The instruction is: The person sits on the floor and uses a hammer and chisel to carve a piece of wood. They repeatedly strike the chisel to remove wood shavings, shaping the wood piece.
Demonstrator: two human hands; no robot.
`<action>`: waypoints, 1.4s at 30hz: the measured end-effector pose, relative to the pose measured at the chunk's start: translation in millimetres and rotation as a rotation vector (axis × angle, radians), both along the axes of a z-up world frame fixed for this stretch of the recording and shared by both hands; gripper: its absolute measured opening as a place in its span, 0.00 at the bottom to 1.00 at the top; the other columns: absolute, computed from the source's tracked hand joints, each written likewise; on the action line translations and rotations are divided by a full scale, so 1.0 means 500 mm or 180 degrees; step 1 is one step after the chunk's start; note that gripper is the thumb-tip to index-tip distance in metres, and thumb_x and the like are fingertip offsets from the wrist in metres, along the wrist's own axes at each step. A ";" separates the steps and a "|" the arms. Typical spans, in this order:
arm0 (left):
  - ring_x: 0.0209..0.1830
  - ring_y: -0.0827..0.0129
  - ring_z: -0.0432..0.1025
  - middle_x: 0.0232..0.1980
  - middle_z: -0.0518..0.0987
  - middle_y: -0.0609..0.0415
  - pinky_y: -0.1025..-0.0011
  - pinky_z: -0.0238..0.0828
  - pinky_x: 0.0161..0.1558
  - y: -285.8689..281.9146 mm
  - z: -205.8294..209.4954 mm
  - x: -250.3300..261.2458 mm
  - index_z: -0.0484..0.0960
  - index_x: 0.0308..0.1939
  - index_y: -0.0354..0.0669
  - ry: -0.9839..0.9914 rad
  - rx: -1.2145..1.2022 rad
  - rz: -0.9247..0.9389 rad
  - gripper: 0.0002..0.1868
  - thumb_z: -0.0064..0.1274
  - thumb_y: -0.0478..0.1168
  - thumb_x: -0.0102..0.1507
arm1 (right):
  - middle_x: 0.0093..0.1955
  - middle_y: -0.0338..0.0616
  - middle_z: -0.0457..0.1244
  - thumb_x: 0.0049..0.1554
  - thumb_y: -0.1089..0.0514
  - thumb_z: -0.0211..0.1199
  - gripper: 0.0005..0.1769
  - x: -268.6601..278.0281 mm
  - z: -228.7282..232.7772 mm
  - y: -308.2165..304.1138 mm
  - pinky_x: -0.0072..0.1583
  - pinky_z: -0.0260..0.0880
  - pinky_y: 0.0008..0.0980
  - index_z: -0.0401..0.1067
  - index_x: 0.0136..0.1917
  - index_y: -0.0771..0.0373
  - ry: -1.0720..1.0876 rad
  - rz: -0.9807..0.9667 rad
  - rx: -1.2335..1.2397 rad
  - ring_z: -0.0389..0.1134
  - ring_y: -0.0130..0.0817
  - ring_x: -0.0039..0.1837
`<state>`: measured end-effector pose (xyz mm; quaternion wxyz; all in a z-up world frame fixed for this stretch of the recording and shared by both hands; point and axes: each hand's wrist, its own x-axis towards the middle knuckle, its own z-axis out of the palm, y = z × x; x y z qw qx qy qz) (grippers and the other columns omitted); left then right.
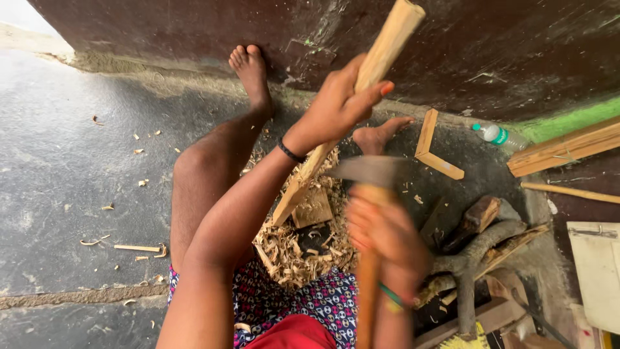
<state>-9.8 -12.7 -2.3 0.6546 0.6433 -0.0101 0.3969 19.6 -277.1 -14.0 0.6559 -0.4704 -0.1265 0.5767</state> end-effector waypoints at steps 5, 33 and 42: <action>0.25 0.80 0.72 0.31 0.78 0.58 0.75 0.70 0.27 0.022 0.010 -0.031 0.72 0.62 0.36 0.0105 -0.0020 0.0442 0.22 0.54 0.46 0.70 | 0.33 0.36 0.56 0.64 0.53 0.55 0.10 -0.020 -0.081 0.094 0.28 0.60 0.25 0.62 0.51 0.62 -0.0840 0.0204 -0.0332 0.56 0.22 0.27; 0.29 0.72 0.79 0.38 0.85 0.52 0.70 0.78 0.30 0.016 0.006 -0.030 0.70 0.60 0.35 -0.0244 0.0209 0.0240 0.19 0.54 0.43 0.71 | 0.34 0.37 0.56 0.66 0.53 0.55 0.10 -0.038 -0.074 0.085 0.31 0.62 0.26 0.61 0.51 0.62 -0.0904 0.0458 -0.0413 0.58 0.24 0.29; 0.39 0.70 0.84 0.37 0.85 0.48 0.70 0.78 0.38 -0.049 0.028 -0.040 0.67 0.59 0.34 -0.0355 0.0532 -0.0081 0.20 0.55 0.45 0.73 | 0.38 0.40 0.58 0.61 0.56 0.58 0.18 -0.038 0.038 -0.008 0.31 0.62 0.27 0.62 0.62 0.63 -0.1305 -0.0007 -0.0520 0.57 0.23 0.30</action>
